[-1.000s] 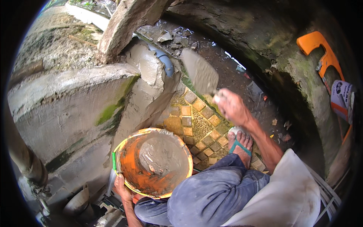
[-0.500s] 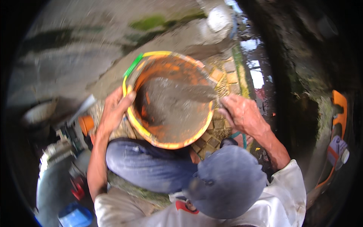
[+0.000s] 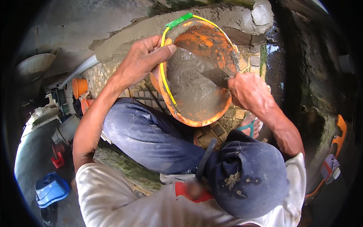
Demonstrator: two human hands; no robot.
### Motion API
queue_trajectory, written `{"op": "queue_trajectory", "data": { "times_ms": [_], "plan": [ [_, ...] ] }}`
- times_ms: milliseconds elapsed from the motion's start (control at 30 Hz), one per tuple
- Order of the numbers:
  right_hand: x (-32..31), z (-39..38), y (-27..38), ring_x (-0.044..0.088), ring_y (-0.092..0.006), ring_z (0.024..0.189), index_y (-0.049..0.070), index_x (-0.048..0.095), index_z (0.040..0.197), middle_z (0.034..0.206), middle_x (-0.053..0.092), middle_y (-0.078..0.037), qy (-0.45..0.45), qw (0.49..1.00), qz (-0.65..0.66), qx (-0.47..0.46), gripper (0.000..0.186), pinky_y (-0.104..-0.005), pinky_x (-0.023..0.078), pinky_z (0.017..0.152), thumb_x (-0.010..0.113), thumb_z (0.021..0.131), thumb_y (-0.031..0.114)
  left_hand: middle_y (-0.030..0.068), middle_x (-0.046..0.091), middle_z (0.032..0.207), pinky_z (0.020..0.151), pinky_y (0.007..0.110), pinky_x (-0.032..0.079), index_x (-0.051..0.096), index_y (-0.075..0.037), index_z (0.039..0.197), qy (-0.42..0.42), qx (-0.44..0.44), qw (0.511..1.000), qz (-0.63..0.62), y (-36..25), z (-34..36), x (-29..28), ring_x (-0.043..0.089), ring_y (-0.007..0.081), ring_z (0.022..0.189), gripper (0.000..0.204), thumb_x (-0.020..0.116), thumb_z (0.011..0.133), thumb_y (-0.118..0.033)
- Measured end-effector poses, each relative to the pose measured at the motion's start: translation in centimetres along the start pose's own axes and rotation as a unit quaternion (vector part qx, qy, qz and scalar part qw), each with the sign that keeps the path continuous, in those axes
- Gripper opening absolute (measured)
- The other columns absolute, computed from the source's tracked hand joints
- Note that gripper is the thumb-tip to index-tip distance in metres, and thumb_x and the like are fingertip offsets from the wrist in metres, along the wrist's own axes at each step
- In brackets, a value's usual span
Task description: The person applies cement mortar from a bucket to a gap in a concrete wall using a trowel.
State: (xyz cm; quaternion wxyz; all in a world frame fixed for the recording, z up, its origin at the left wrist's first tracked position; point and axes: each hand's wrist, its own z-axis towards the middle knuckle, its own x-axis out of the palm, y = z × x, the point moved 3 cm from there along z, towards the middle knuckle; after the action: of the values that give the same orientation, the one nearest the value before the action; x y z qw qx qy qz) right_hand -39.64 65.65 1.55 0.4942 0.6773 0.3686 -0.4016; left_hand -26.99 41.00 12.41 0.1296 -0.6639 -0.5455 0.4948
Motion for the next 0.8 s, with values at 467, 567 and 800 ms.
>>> {"op": "queue_trajectory", "data": {
  "times_ms": [467,567,800],
  "plan": [
    [5.3,-0.4,2.5,0.074,-0.0417,0.078,0.003,0.076,0.098,0.079,0.072,-0.024,0.059,0.954,0.287,-0.061,0.024,-0.0523,0.060,0.073,0.070,0.095,0.026,-0.0033,0.059,0.083,0.068,0.028,0.046,0.067,-0.003,0.103,0.004,0.045,0.992,0.115,-1.5,0.4,0.2,0.054,0.0075,0.078,0.030,0.069,0.103,-0.033],
    [6.8,-1.4,2.5,0.073,-0.0447,0.081,0.000,0.074,0.104,0.081,0.071,-0.027,0.025,0.923,0.377,-0.071,0.029,-0.0509,0.059,0.074,0.072,0.094,0.027,-0.0034,0.056,0.085,0.073,0.030,0.047,0.066,-0.001,0.103,-0.026,0.047,0.991,0.121,-1.8,-0.6,0.1,0.053,0.0100,0.081,0.031,0.069,0.103,-0.032],
    [7.3,-6.1,0.8,0.069,-0.0486,0.100,-0.005,0.061,0.128,0.099,0.071,-0.029,-0.045,0.883,0.453,-0.115,0.049,-0.0553,0.055,0.086,0.076,0.093,0.026,-0.0086,0.058,0.091,0.071,0.023,0.041,0.067,-0.006,0.108,-0.019,0.024,0.999,-0.029,1.5,-0.9,-1.0,0.048,0.0033,0.079,0.014,0.068,0.105,-0.020]
  ]
}}
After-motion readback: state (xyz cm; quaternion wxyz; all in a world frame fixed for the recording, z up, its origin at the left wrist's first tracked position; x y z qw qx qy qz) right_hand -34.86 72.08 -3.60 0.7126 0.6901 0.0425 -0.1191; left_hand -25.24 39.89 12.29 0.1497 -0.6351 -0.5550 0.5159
